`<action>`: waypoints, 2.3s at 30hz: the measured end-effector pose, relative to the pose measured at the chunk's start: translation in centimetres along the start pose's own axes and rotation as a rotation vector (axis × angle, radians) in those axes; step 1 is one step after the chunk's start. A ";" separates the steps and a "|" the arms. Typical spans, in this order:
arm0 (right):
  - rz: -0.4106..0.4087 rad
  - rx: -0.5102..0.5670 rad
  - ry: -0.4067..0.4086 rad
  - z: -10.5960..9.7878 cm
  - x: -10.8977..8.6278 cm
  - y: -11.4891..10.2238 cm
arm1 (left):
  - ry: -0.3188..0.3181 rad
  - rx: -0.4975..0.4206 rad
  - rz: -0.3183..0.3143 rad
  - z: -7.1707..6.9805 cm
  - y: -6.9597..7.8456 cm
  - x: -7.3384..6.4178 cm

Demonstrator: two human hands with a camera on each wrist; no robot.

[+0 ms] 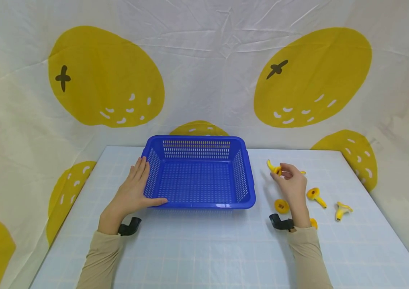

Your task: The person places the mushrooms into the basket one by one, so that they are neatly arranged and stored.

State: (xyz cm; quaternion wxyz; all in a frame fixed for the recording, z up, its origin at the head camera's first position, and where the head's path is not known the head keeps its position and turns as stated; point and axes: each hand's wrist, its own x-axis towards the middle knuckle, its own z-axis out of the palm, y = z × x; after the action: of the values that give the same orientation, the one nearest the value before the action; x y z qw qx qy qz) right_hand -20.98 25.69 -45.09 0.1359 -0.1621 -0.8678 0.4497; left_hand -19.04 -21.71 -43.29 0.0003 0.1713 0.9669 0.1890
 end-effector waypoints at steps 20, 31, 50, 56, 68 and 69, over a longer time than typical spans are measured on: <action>-0.100 0.173 0.102 -0.6 -0.5 -1.5 | 0.006 -0.011 0.022 0.0 -0.1 0.0; -0.106 0.351 0.076 -1.1 -0.6 -2.0 | -0.002 -0.020 0.012 -0.1 0.0 -0.1; -0.164 0.632 -0.054 -2.1 -1.4 -3.7 | 0.004 -0.028 0.014 -0.2 0.0 0.0; -0.198 0.736 -0.104 -2.1 -1.5 -3.9 | -0.003 -0.031 0.008 -0.3 0.1 0.0; -0.225 0.831 -0.213 -2.3 -1.8 -4.2 | 0.005 -0.031 0.012 -0.2 0.0 0.0; -0.231 0.835 -0.222 -2.3 -1.8 -4.3 | 0.005 -0.032 0.012 -0.1 0.0 0.0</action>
State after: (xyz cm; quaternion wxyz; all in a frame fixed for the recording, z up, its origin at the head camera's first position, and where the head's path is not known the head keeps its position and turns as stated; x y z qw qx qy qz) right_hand -19.15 24.29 -40.42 0.1450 0.0541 -0.6335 0.7581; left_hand -19.02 -21.79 -43.17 -0.0007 0.1768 0.9627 0.2047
